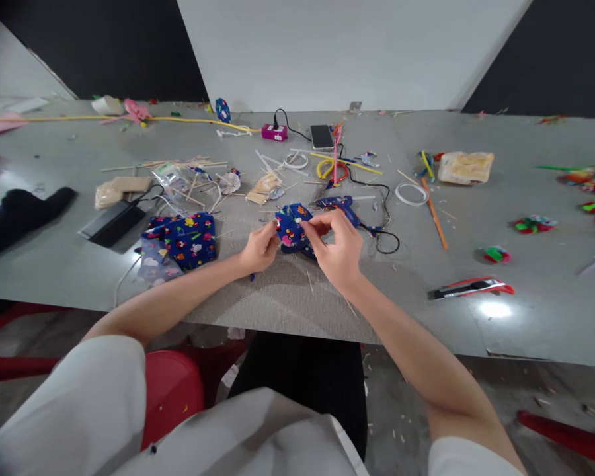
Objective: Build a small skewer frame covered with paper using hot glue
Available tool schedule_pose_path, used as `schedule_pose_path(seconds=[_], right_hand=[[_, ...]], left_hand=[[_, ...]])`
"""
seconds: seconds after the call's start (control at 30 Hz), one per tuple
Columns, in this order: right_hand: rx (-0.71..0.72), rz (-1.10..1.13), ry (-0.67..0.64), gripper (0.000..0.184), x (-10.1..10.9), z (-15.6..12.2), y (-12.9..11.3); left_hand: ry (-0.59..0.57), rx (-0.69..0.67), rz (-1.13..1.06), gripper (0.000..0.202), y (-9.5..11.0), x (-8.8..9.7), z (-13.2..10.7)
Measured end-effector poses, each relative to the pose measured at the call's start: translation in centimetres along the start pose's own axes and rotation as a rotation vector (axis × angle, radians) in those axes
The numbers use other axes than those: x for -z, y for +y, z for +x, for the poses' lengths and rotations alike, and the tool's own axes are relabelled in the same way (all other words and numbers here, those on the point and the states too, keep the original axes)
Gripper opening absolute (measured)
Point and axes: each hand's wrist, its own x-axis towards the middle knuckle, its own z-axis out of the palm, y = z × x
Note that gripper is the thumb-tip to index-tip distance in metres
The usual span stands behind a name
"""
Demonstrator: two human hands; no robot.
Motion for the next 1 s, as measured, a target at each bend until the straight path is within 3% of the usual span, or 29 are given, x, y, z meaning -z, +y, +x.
schedule_pose_path(seconds=[0.43,0.67,0.83,1.0], right_hand=[[0.011,-0.063,-0.014,0.022,0.0,0.0,-0.1],[0.036,-0.066,-0.018,0.028,0.2,0.0,0.0],[0.091,-0.121,-0.127,0.040,0.4,-0.2,0.7],[0.095,-0.156,-0.242,0.041,0.2,-0.5,1.6]], left_hand=[[0.059,0.098,-0.025,0.024,-0.3,-0.1,0.0],[0.093,0.286,-0.056,0.024,-0.5,-0.3,0.2],[0.180,0.400,-0.138,0.018,-1.2,-0.6,0.6],[0.216,0.418,-0.123,0.009,-1.1,-0.4,1.0]])
